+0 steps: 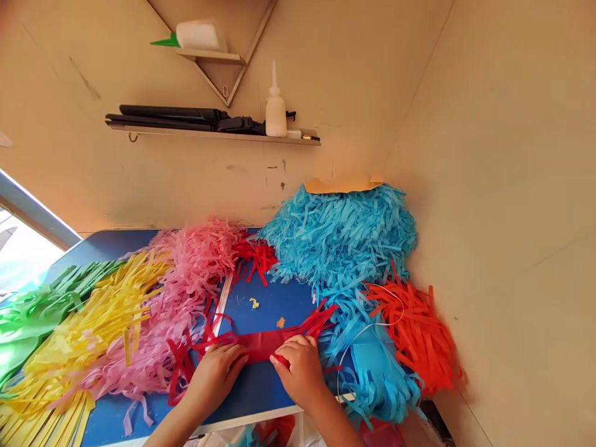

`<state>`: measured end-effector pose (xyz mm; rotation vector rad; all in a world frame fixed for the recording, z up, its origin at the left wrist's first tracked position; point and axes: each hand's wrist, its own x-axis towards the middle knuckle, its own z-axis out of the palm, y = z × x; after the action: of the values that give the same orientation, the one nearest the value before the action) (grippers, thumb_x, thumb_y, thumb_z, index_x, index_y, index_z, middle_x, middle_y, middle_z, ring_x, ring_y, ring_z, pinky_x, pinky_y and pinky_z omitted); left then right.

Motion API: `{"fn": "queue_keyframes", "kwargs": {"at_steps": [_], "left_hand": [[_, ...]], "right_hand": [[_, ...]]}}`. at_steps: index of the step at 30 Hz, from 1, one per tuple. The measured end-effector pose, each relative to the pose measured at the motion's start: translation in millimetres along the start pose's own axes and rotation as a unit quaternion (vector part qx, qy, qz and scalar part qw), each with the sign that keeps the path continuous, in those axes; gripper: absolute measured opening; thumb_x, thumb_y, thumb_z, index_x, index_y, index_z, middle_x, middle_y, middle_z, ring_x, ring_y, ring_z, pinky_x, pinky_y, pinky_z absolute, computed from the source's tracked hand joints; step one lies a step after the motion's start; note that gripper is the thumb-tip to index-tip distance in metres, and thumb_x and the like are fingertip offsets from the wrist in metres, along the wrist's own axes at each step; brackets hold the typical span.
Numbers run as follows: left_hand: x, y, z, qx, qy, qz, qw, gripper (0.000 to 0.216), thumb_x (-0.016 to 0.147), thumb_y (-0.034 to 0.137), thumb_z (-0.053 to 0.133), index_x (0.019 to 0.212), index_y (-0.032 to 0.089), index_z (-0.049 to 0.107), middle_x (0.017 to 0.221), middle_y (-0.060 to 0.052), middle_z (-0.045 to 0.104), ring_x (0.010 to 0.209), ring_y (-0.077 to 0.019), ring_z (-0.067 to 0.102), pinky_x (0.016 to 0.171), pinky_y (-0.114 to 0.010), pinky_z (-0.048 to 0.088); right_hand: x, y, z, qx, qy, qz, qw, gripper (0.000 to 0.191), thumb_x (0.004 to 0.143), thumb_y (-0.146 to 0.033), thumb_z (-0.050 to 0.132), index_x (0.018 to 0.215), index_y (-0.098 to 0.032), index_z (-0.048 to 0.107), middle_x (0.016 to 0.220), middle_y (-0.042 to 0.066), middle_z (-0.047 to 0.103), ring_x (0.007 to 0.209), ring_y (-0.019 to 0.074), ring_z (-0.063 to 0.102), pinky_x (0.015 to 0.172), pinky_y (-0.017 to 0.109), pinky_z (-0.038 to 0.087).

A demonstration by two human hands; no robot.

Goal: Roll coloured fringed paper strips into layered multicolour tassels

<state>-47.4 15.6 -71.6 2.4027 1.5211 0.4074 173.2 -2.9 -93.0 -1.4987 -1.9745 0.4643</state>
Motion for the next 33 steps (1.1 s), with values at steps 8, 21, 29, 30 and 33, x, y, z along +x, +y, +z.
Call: {"fn": "queue_keyframes", "kwargs": {"at_steps": [8, 21, 29, 30, 33], "left_hand": [[23, -8, -5, 0.026, -0.068, -0.114, 0.991, 0.034, 0.098, 0.032, 0.043, 0.081, 0.021, 0.07, 0.076, -0.005, 0.074, 0.078, -0.0238, 0.068, 0.078, -0.037, 0.042], [24, 1, -11, 0.06, -0.055, -0.119, 0.99, 0.028, 0.092, 0.031, 0.051, 0.07, 0.021, 0.067, 0.072, -0.004, 0.073, 0.077, -0.0255, 0.066, 0.077, -0.041, 0.035], [26, 2, -8, 0.087, -0.041, -0.111, 0.989, 0.034, 0.094, 0.031, 0.047, 0.067, 0.021, 0.066, 0.069, -0.004, 0.073, 0.073, -0.0248, 0.065, 0.074, -0.04, 0.033], [26, 1, -7, 0.091, -0.044, -0.112, 0.989, 0.035, 0.095, 0.031, 0.047, 0.067, 0.021, 0.065, 0.068, -0.004, 0.073, 0.073, -0.025, 0.065, 0.073, -0.04, 0.033], [28, 0, -4, 0.096, -0.056, -0.114, 0.987, 0.037, 0.096, 0.033, 0.045, 0.068, 0.02, 0.066, 0.068, -0.004, 0.073, 0.073, -0.0256, 0.066, 0.074, -0.04, 0.033]], "right_hand": [[27, 0, 13, -0.142, 0.016, 0.083, 0.986, 0.02, 0.081, -0.02, 0.071, 0.063, -0.02, 0.062, 0.07, -0.002, 0.067, 0.075, 0.0171, 0.058, 0.075, 0.032, 0.028], [28, 4, 11, -0.162, -0.025, 0.084, 0.983, 0.026, 0.084, -0.024, 0.068, 0.06, -0.021, 0.057, 0.067, 0.0, 0.065, 0.072, 0.0188, 0.056, 0.074, 0.035, 0.028], [29, 5, 13, -0.165, -0.024, 0.081, 0.983, 0.032, 0.089, -0.03, 0.062, 0.06, -0.021, 0.056, 0.065, 0.002, 0.064, 0.072, 0.0193, 0.054, 0.073, 0.034, 0.028], [29, 5, 12, -0.166, -0.024, 0.081, 0.983, 0.032, 0.09, -0.03, 0.062, 0.06, -0.021, 0.055, 0.065, 0.002, 0.064, 0.072, 0.0192, 0.054, 0.073, 0.034, 0.027], [30, 4, 11, -0.168, -0.025, 0.08, 0.982, 0.033, 0.09, -0.03, 0.061, 0.059, -0.02, 0.055, 0.065, 0.002, 0.063, 0.071, 0.0187, 0.054, 0.073, 0.034, 0.027]]}}
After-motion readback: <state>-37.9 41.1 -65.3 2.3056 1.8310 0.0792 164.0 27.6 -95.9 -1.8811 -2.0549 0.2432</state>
